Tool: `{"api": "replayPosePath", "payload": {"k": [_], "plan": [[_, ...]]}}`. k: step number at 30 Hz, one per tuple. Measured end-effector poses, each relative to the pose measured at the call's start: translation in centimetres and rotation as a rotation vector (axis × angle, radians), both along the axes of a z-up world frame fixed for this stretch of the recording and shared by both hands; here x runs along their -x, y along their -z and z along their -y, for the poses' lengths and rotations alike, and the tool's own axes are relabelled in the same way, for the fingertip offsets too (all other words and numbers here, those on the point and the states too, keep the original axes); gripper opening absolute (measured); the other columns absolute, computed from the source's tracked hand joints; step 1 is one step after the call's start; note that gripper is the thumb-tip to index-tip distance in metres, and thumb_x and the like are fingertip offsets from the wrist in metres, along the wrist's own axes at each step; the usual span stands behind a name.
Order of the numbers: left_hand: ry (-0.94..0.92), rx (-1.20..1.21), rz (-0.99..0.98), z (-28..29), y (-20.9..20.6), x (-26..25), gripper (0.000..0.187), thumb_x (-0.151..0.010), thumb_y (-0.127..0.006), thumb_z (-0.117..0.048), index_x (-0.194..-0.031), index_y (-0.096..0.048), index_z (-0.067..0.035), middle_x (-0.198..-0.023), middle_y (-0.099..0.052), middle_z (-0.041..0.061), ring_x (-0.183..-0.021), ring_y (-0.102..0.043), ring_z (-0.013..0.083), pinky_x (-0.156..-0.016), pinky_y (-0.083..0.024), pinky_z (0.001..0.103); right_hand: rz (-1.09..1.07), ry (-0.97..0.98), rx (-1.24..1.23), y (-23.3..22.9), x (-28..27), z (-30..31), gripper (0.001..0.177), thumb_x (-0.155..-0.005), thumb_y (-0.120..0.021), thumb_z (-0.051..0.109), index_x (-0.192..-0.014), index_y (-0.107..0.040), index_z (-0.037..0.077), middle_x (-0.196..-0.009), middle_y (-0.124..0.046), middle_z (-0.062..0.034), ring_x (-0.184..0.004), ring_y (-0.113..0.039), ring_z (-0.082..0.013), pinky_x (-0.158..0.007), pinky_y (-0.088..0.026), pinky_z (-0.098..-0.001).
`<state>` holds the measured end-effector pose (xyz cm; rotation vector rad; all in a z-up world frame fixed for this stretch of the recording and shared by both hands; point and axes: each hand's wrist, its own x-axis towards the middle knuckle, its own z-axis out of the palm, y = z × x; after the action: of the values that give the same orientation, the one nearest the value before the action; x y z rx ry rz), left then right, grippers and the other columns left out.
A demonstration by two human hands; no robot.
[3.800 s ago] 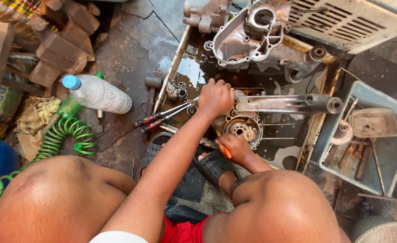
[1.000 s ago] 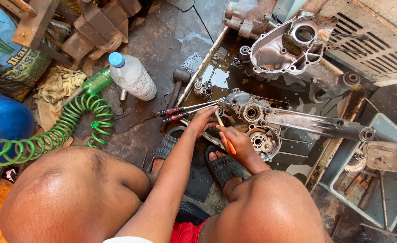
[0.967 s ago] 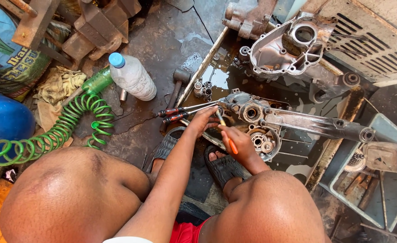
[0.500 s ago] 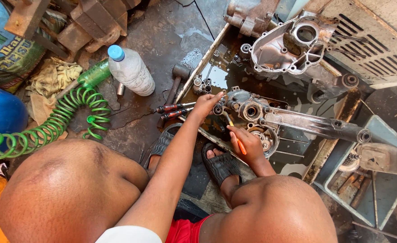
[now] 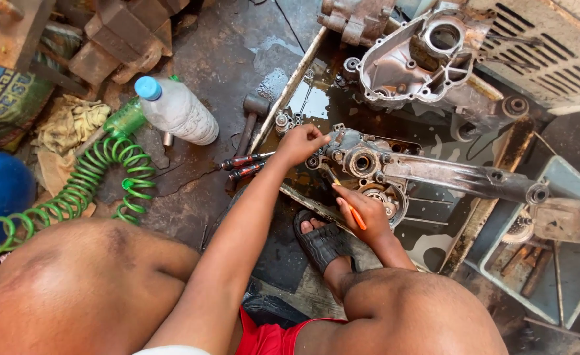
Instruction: The person sits on the floor and works on a disassembled engine block placed in a metal tray. They use a screwdriver to manipulate internal components and a hammer to tap parts into place. The person also uses a brush to clean the engine surfaces.
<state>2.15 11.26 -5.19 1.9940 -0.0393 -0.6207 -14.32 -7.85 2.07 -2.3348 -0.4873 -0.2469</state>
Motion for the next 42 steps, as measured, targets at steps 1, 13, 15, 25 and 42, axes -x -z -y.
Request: {"api": "replayPosePath", "payload": {"k": [1,13,15,25,42], "plan": [[0.013,-0.003,-0.002,-0.5,0.1,-0.2,0.034,-0.087,-0.076,-0.053,-0.093,-0.077,-0.02,-0.085,-0.074,0.0,-0.096,-0.073,0.0248,-0.087,-0.055,0.039,-0.002,0.013,-0.003,0.1,-0.3,-0.1,0.03,-0.098,-0.063,0.018,-0.125,-0.075,0.017,-0.094,-0.077,-0.0133,-0.082,-0.074,-0.0388,-0.066,-0.059,-0.0456],[0.383,-0.38,0.285,0.2,1.8,-1.2,0.018,-0.084,-0.067,-0.034,-0.085,-0.073,-0.016,-0.088,-0.074,0.009,-0.096,-0.074,0.0342,-0.085,-0.06,0.049,-0.004,-0.024,-0.103,-0.4,-0.6,0.2,0.029,-0.099,-0.062,0.014,-0.123,-0.076,0.011,-0.086,-0.074,-0.0141,-0.08,-0.07,-0.0393,-0.071,-0.057,-0.0464],[0.37,-0.448,0.265,0.8,3.0,-1.1,0.024,-0.085,-0.064,-0.033,-0.083,-0.074,-0.012,-0.085,-0.071,0.013,-0.091,-0.074,0.0378,-0.08,-0.061,0.05,0.001,-0.031,-0.103,-0.5,-0.5,0.2,0.027,-0.099,-0.063,0.015,-0.122,-0.076,0.011,-0.085,-0.074,-0.0133,-0.08,-0.07,-0.0386,-0.071,-0.057,-0.0457],[0.336,-0.438,0.44,2.7,1.5,0.9,0.021,-0.095,-0.058,-0.002,-0.106,-0.059,0.015,-0.107,-0.058,0.033,-0.082,-0.072,0.0434,-0.064,-0.064,0.059,0.113,-0.209,0.017,1.3,-0.2,0.1,0.024,-0.099,-0.062,0.017,-0.118,-0.075,0.01,-0.088,-0.073,-0.0103,-0.085,-0.071,-0.0349,-0.073,-0.058,-0.0451],[0.097,-0.07,0.57,2.0,5.4,1.1,0.025,-0.1,-0.063,-0.028,-0.092,-0.055,-0.005,-0.083,-0.055,0.011,-0.074,-0.068,0.0439,-0.064,-0.059,0.048,0.269,-0.466,0.372,6.2,-1.1,1.8,0.03,-0.104,-0.052,0.039,-0.118,-0.07,0.018,-0.093,-0.07,-0.0052,-0.123,-0.065,-0.028,-0.108,-0.041,-0.0533]]}}
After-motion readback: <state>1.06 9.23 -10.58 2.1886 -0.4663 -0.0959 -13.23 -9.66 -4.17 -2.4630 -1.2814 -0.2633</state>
